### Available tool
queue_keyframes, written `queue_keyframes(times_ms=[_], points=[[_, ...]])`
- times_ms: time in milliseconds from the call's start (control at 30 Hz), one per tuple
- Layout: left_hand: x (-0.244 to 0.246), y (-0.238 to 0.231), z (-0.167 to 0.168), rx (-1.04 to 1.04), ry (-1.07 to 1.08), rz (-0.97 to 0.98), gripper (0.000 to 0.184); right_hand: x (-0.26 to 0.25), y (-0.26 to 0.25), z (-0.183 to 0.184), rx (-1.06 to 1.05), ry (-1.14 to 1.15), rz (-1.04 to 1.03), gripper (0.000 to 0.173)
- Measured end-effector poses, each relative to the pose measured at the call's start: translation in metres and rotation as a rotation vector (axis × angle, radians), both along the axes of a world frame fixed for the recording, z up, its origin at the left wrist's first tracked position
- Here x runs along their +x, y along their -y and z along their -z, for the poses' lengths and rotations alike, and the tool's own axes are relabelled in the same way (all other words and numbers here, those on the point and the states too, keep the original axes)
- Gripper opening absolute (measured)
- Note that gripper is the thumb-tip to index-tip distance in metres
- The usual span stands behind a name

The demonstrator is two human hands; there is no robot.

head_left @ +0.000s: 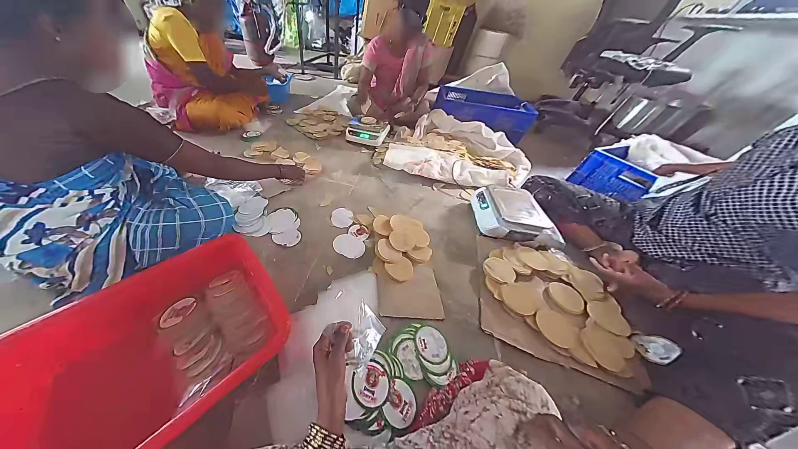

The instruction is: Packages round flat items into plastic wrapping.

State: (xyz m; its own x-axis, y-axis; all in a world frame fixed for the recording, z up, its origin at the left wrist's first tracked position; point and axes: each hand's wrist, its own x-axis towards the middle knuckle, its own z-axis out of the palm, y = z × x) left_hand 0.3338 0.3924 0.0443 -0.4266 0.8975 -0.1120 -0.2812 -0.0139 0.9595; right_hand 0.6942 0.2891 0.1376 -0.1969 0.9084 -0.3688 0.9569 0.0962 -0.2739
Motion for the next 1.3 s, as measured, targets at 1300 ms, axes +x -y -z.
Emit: queue_keyframes(times_ms=[1300], points=[[-0.003,-0.004,0.002,-0.008,-0.055,0.006,0.012,-0.082,-0.163,0.05,-0.108,-0.065,0.316,0.032]])
